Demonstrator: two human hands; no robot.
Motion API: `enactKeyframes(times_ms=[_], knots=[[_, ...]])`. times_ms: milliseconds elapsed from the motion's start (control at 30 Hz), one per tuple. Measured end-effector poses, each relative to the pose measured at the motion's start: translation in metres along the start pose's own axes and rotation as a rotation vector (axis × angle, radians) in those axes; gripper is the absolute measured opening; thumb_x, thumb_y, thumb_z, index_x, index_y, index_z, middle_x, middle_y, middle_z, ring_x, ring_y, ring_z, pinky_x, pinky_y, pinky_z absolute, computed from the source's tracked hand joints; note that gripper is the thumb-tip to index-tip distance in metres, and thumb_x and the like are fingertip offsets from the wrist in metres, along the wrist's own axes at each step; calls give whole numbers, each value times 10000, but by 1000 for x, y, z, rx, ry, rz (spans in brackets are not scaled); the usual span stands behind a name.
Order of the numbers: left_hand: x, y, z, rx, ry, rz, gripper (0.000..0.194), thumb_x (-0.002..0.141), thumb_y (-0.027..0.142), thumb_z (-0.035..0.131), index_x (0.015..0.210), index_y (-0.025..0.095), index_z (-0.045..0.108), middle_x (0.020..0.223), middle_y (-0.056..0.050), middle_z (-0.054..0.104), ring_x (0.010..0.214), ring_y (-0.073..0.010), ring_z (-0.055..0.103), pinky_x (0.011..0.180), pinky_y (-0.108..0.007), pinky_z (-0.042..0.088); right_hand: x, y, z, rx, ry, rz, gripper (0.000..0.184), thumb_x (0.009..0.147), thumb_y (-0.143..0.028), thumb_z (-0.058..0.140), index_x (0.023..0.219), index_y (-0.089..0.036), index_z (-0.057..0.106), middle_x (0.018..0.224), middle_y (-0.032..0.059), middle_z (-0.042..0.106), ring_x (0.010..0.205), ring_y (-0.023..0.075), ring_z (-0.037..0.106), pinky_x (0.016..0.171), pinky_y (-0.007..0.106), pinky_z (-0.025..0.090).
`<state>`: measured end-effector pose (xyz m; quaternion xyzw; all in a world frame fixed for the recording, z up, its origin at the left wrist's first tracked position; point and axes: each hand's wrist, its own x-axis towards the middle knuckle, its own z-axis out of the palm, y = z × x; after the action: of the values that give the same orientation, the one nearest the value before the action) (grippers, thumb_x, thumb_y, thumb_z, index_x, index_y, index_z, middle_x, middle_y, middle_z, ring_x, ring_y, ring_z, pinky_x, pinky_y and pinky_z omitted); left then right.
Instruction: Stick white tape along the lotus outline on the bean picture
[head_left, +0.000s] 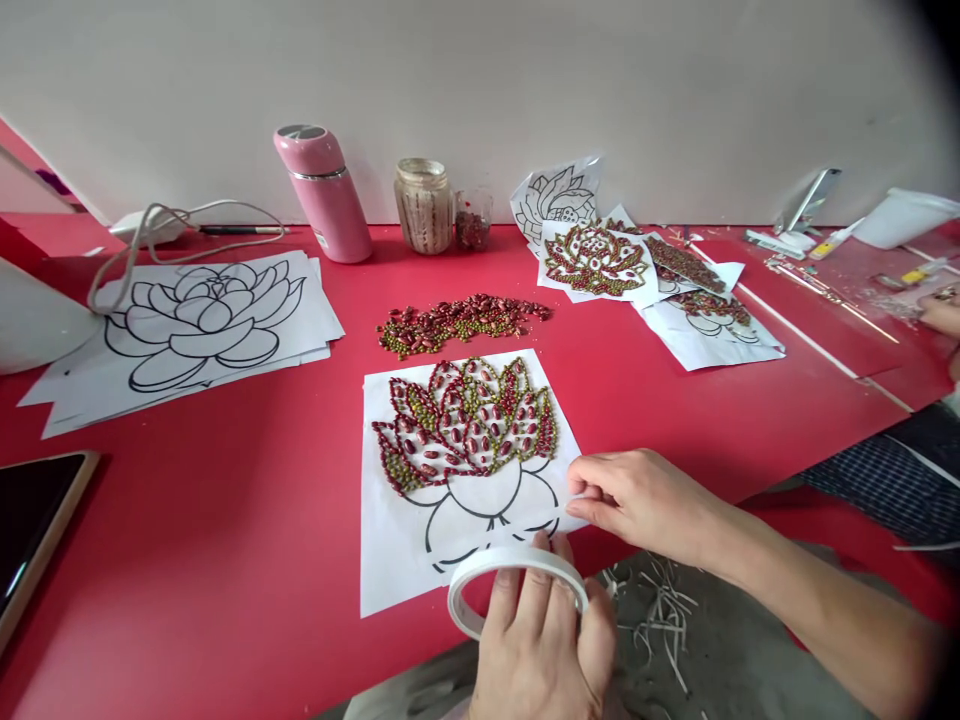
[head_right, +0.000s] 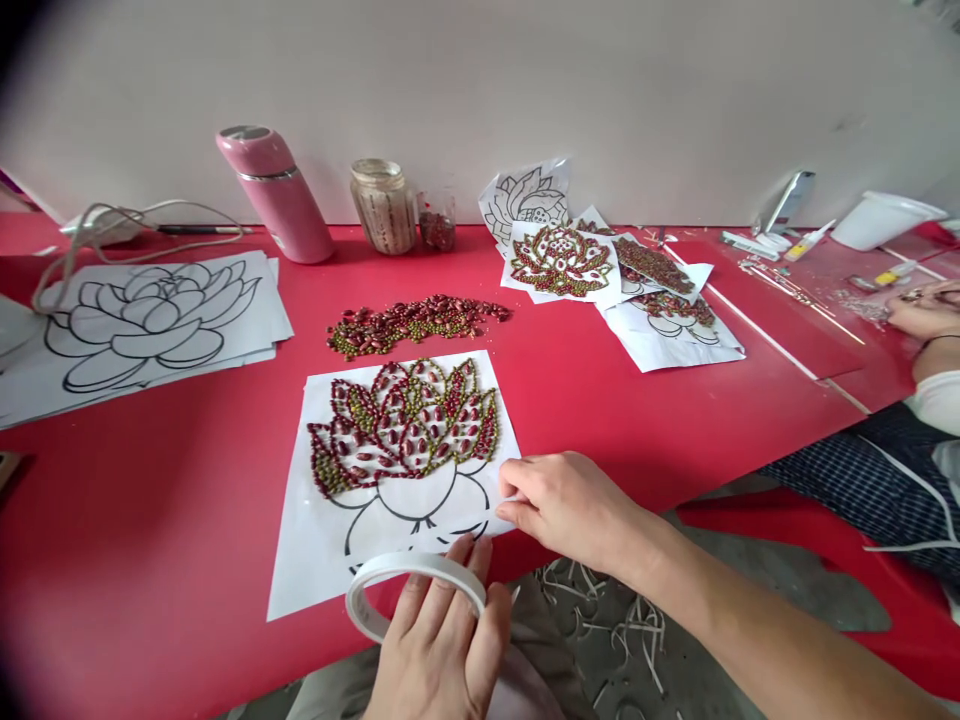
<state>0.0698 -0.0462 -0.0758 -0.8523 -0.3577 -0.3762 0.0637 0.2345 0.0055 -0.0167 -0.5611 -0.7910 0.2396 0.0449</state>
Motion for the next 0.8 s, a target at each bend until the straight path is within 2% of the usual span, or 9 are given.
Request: enactKeyframes(times_ms=[167, 233, 333, 433, 500, 567, 667, 800], knots=[[-3, 0, 1, 49, 30, -12, 175, 826, 130, 369, 805, 184, 534, 857, -75, 683, 863, -209, 620, 785, -367, 402, 5, 4, 0, -21, -22, 1, 129, 881, -193, 424, 755, -202, 450, 570, -57, 500, 518, 95, 460, 517, 199, 283], [-5, 0, 3, 77, 1, 1, 131, 813, 142, 411, 819, 188, 533, 884, -67, 679, 889, -201, 615, 801, -365, 414, 5, 7, 0, 25, -45, -9, 66, 847, -195, 481, 791, -208, 450, 571, -69, 507, 504, 89, 456, 508, 190, 284], [-8, -1, 4, 113, -29, 25, 91, 812, 181, 445, 845, 195, 529, 913, -57, 673, 923, -188, 607, 816, -353, 434, 5, 7, -1, 55, -57, -24, 108, 792, -191, 552, 836, -210, 454, 576, -76, 513, 502, 89, 466, 519, 187, 296], [-10, -3, 3, 136, -38, 44, 79, 817, 206, 456, 852, 198, 526, 916, -54, 672, 932, -181, 607, 807, -342, 452, 6, 5, -2, 14, -24, -39, 45, 837, -166, 468, 813, -204, 461, 557, -67, 480, 494, 96, 454, 514, 197, 288], [-10, -3, 3, 144, -35, 56, 74, 817, 213, 465, 853, 198, 527, 914, -57, 672, 933, -183, 609, 800, -342, 460, 6, 5, -3, 4, -11, -41, 92, 865, -154, 410, 805, -201, 462, 545, -65, 467, 484, 96, 445, 503, 199, 281], [-12, -3, 3, 145, -30, 57, 76, 817, 221, 474, 863, 200, 530, 918, -56, 671, 941, -185, 608, 804, -345, 465, 6, 5, -3, 22, -23, -47, 38, 849, -168, 457, 834, -202, 463, 554, -73, 485, 488, 89, 453, 501, 190, 289], [-15, -3, 4, 131, -44, 57, 92, 812, 230, 489, 890, 207, 533, 940, -56, 666, 966, -188, 599, 826, -353, 461, 4, 5, -3, 54, -45, -49, 152, 777, -162, 564, 874, -211, 458, 586, -84, 518, 501, 81, 466, 509, 175, 305], [-15, -3, 4, 112, -60, 53, 98, 802, 231, 505, 889, 199, 537, 952, -71, 662, 981, -200, 593, 835, -357, 456, 4, 3, -1, 29, 11, -32, 71, 845, -145, 452, 805, -203, 447, 538, -76, 446, 476, 91, 431, 501, 192, 290]])
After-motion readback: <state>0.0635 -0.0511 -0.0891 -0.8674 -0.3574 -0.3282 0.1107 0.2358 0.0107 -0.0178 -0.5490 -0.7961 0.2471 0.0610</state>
